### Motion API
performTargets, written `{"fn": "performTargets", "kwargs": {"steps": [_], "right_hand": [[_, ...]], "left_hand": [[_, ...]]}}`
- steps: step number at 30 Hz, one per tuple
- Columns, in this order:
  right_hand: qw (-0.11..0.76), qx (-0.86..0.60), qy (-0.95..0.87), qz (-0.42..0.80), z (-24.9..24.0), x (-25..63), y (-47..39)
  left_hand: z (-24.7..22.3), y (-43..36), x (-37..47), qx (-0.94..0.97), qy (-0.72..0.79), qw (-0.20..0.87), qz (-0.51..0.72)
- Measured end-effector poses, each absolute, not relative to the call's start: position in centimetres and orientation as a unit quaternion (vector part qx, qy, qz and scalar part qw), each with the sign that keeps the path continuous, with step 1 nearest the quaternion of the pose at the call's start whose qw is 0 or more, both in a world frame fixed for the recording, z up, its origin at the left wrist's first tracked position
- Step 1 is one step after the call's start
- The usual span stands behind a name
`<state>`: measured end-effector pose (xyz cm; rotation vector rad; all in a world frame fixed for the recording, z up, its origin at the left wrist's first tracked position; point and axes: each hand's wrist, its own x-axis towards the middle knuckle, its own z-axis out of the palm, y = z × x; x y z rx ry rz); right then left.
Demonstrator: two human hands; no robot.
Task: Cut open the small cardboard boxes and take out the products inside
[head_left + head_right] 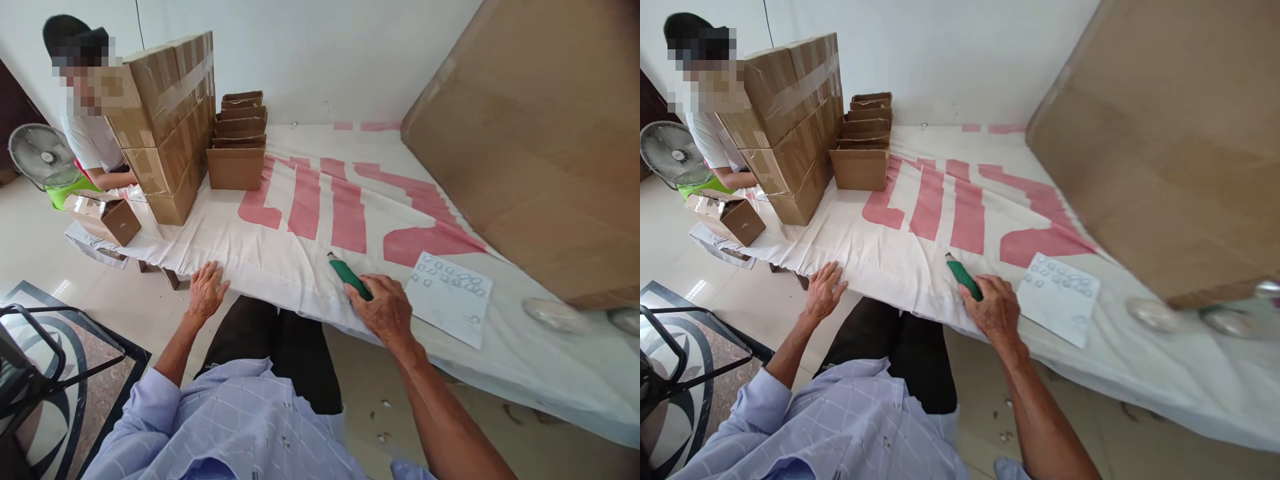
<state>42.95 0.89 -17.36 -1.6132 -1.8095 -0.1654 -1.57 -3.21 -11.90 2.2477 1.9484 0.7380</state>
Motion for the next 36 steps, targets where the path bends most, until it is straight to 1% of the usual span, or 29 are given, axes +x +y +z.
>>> {"fn": "performTargets", "kwargs": {"steps": [2, 5, 9, 15, 21, 24, 28, 33, 36], "right_hand": [[0.349, -0.622, -0.698, -0.061, -17.5, 43.0, 1.0], [0.356, -0.617, -0.699, -0.064, -17.7, 43.0, 1.3], [0.361, -0.613, -0.699, -0.07, -17.7, 42.8, 1.5], [0.351, -0.615, -0.703, -0.065, -16.5, 42.2, 1.4], [0.378, -0.606, -0.698, -0.047, -16.4, 42.1, 1.2], [0.382, -0.604, -0.699, -0.028, -16.6, 42.2, 1.1], [0.382, -0.611, -0.693, -0.007, -16.4, 42.1, 1.1], [0.385, -0.616, -0.687, -0.027, -16.4, 42.0, 1.3], [0.389, -0.608, -0.691, -0.04, -16.9, 42.1, 1.5]], "left_hand": [[-12.0, -3.9, -3.3, 0.729, 0.643, -0.001, 0.236], [-11.8, -5.0, -6.2, 0.715, 0.659, -0.02, 0.233], [-11.1, -5.9, -8.8, 0.701, 0.676, -0.011, 0.229], [-9.1, -5.6, -10.4, 0.649, 0.725, 0.029, 0.227], [-6.7, -5.1, -15.0, 0.564, 0.797, 0.009, 0.218], [-4.7, -4.5, -18.3, 0.518, 0.829, -0.013, 0.21], [-0.4, -2.4, -22.1, 0.489, 0.843, -0.06, 0.217], [5.4, 2.3, -25.4, 0.482, 0.834, -0.119, 0.24], [7.6, 4.7, -26.6, 0.466, 0.841, -0.131, 0.243]]}}
